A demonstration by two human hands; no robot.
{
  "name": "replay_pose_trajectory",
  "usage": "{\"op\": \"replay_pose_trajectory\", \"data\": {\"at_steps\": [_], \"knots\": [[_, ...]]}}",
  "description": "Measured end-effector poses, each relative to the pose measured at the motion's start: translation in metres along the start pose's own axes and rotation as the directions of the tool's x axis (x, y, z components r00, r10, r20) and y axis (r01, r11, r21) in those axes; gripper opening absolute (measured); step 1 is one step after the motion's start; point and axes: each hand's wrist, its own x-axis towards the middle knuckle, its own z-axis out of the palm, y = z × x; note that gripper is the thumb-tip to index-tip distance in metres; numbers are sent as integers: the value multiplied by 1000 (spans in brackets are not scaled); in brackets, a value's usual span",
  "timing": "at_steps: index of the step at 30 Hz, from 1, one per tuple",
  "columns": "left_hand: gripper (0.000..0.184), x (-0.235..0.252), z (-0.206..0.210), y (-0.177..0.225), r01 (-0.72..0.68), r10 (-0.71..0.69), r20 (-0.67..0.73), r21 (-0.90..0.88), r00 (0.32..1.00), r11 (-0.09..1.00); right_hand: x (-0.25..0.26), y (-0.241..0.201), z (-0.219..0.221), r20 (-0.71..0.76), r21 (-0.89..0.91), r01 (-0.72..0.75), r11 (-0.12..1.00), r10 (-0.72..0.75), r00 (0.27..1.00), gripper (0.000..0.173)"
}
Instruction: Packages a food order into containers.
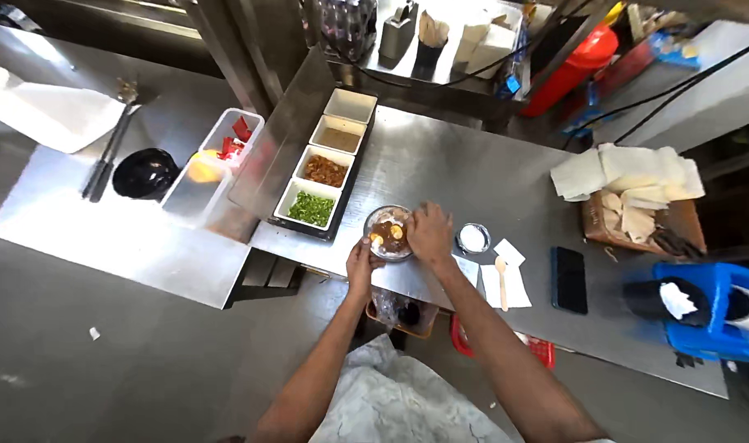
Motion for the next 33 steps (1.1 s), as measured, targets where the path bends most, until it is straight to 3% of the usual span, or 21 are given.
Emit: {"op": "replay_pose_trajectory", "data": {"at_steps": [2,4,5,12,15,19,23,26,29,33], "knots": [[38,21,-9,-16,31,-30,17,-38,999,999,14,11,16,34,28,183,983,-184,982,47],[47,51,-23,-68,-173,181,48,-137,982,975,19,12,43,82,54,275,960,-279,957,53],[48,57,-24,-77,-194,203,30,-178,979,965,16,10,54,58,59,275,960,-279,959,54],[27,77,-20,-56,-143,130,-84,-178,988,974,7,-2,66,-22,1,136,991,-136,991,53],[32,72,-18,-60,-95,89,-38,-209,995,973,4,-4,66,-44,4,118,993,-117,992,54],[35,67,-8,-63,-127,112,-76,-248,991,960,2,-9,62,-45,19,124,992,-124,991,53],[34,86,-24,-41,-126,138,74,-145,988,981,21,-11,37,-22,22,70,997,-69,997,50],[34,104,-30,-27,-120,125,186,-37,975,992,48,-3,35,14,56,125,991,-126,992,54],[37,109,-35,-28,-154,151,216,-2,965,988,51,-8,60,21,36,114,993,-115,993,54],[50,93,-25,-40,-257,248,181,31,952,966,42,-16,41,72,146,-17,989,6,997,52]]}}
